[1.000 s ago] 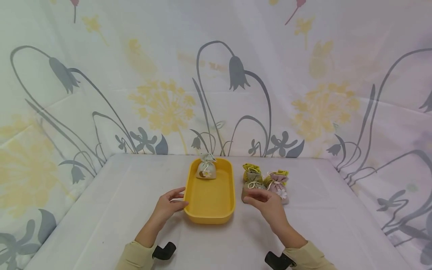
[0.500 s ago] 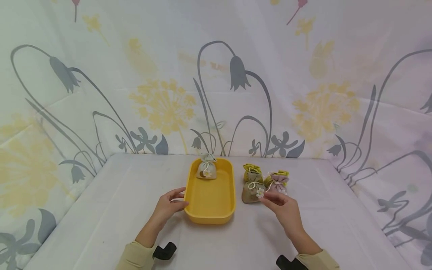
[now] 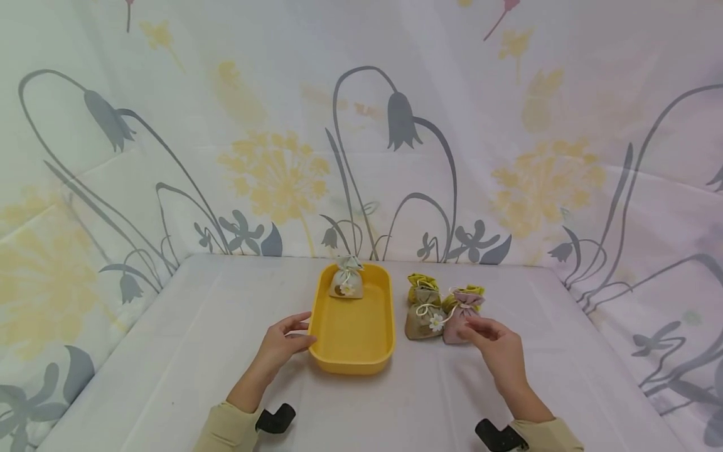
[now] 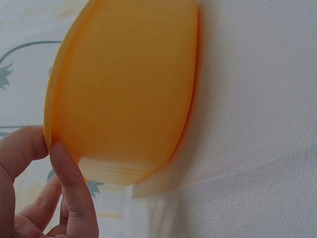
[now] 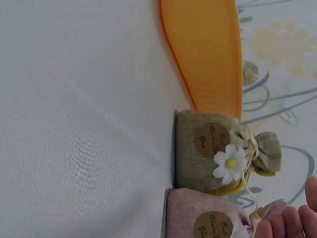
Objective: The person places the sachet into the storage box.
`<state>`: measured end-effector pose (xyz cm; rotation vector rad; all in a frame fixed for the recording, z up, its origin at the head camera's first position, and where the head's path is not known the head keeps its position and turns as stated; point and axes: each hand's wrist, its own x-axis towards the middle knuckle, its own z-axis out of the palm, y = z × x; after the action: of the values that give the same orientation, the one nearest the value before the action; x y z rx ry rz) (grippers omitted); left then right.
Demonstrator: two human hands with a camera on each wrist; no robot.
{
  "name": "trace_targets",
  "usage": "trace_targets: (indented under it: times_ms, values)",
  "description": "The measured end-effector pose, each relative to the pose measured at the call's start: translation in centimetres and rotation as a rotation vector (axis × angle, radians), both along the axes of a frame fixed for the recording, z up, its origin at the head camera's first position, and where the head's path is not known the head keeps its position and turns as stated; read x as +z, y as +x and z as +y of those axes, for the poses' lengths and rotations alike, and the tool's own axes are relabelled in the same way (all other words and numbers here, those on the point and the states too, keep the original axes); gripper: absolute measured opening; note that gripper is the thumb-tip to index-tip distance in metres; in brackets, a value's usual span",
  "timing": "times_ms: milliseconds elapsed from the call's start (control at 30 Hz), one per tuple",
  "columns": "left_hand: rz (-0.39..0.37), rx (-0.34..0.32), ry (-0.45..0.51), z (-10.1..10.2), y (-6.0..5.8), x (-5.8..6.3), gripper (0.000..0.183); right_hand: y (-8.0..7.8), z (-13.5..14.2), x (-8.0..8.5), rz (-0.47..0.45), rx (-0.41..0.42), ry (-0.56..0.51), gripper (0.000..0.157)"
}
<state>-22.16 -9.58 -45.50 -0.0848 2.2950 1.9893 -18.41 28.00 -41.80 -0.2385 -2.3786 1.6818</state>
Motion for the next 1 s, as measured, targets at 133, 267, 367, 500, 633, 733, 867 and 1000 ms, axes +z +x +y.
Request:
trace_targets:
  times_ms: [133, 267, 367, 500, 633, 733, 867, 1000]
  values:
    - [0.001, -0.004, 0.007, 0.0, -0.1, -0.1, 0.055, -0.3, 0.5, -0.1, 0.001, -0.035, 0.02, 0.05]
    - [0.002, -0.005, 0.012, 0.0, 0.0, -0.1, 0.055, -0.6, 0.9, -0.3, -0.027, -0.076, 0.023, 0.052]
    - [0.002, -0.006, 0.013, 0.0, 0.0, -0.1, 0.055, -1.0, 1.4, -0.5, -0.061, -0.1, 0.036, 0.054]
    - [0.0, -0.004, 0.012, 0.1, -0.1, -0.1, 0.054, -1.5, 2.1, -0.5, -0.103, -0.117, 0.056, 0.055]
    - [0.002, -0.004, 0.018, 0.1, -0.1, -0.1, 0.054, -2.0, 2.5, -0.5, -0.109, -0.131, 0.058, 0.056]
    - [0.006, -0.002, 0.018, 0.1, -0.2, 0.0, 0.054, -2.4, 2.9, -0.6, -0.09, -0.125, 0.055, 0.058]
    - [0.006, 0.001, 0.013, 0.1, -0.2, 0.0, 0.053, -3.0, 3.3, -0.8, -0.08, -0.105, 0.049, 0.06]
    - [0.001, 0.0, 0.012, 0.0, -0.2, 0.0, 0.054, -3.6, 3.6, -0.9, -0.101, -0.089, 0.055, 0.065]
